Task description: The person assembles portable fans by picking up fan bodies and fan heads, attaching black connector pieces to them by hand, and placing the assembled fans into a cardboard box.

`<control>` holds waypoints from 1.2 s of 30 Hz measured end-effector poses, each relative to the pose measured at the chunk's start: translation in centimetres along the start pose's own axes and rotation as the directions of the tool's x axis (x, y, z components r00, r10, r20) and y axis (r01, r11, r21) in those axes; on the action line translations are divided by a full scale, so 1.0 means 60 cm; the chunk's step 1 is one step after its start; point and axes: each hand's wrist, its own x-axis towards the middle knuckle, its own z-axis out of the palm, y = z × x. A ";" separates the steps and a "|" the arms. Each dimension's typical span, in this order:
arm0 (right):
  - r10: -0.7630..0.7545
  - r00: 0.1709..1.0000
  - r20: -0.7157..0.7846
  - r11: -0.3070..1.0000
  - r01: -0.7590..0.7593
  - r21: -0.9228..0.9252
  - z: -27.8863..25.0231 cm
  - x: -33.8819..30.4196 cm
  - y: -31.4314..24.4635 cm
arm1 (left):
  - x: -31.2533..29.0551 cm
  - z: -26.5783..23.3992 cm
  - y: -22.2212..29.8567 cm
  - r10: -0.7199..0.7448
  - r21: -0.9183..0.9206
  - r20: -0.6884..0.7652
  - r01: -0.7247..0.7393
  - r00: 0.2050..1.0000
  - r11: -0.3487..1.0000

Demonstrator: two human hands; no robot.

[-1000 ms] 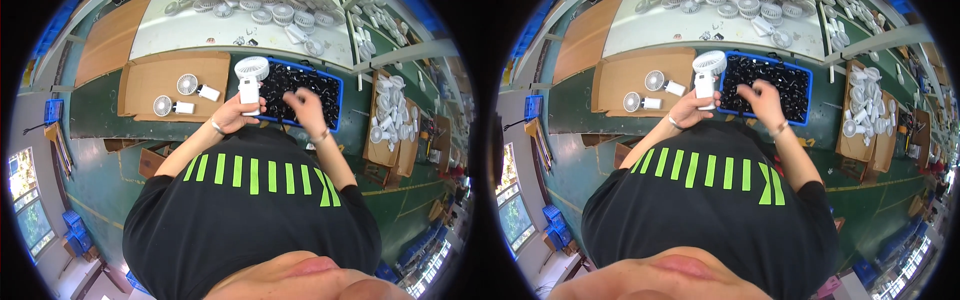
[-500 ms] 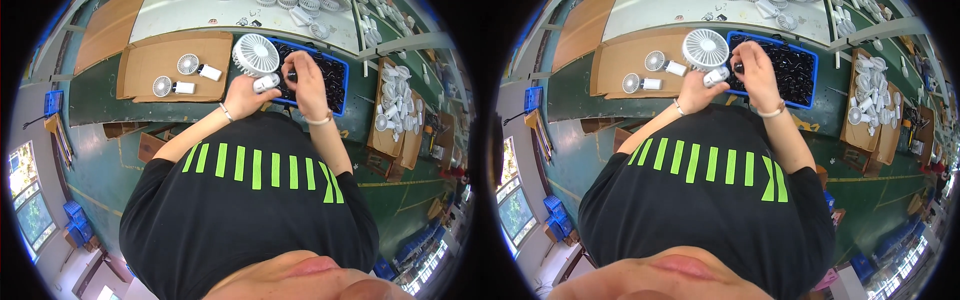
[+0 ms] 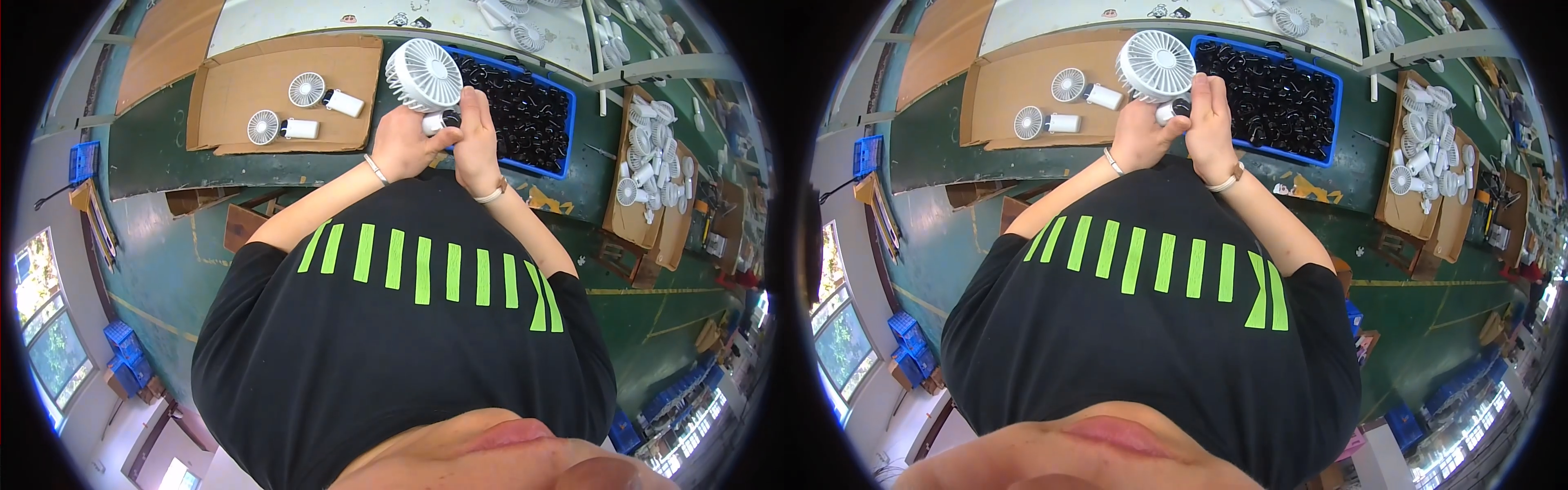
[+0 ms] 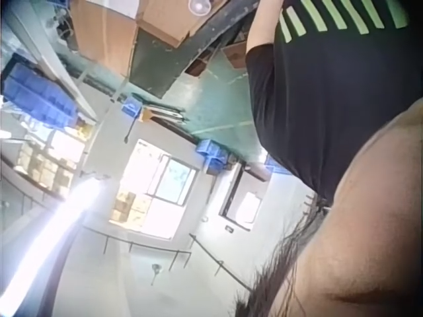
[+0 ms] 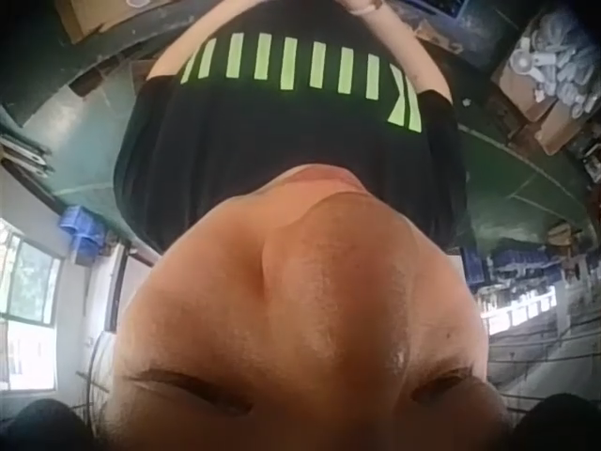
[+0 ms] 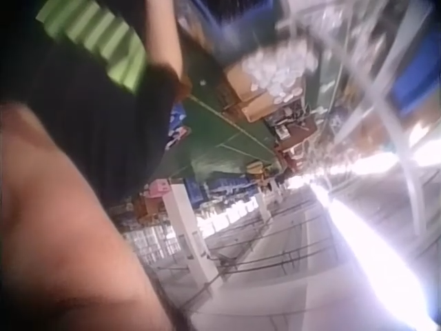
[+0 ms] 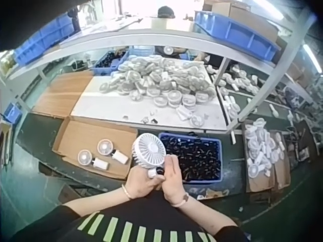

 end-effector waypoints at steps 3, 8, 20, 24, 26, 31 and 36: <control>0.035 0.999 0.000 0.998 -0.035 -0.051 0.008 0.005 0.009 | -0.001 0.009 -0.007 -0.421 -0.429 0.271 0.500 0.866 0.752; 0.577 0.759 0.301 0.752 -0.638 0.165 0.007 -0.001 -0.045 | 0.008 -0.010 0.008 -0.418 -0.776 0.511 0.612 0.751 0.152; 0.086 0.936 0.341 0.973 -0.152 0.172 -0.031 0.044 -0.009 | 0.028 -0.022 -0.011 0.021 -0.628 0.754 0.730 0.657 -0.268; 0.024 0.935 0.355 0.765 -0.246 0.596 -0.058 0.079 -0.009 | 0.029 0.008 -0.043 0.529 -0.287 0.676 0.844 0.513 -0.453; 0.014 0.975 0.223 0.899 -0.110 0.423 -0.057 0.096 -0.011 | 0.036 0.006 -0.031 0.201 -0.475 0.793 0.790 0.576 -0.389; 0.071 0.964 0.256 0.956 -0.139 0.257 -0.067 0.123 -0.002 | 0.072 -0.002 -0.039 -0.079 -0.677 0.731 0.706 0.678 -0.208; 0.033 0.987 0.158 0.494 0.122 -0.861 -0.149 0.179 0.111 | 0.089 0.021 -0.259 -0.649 -0.126 -0.313 0.647 0.694 0.752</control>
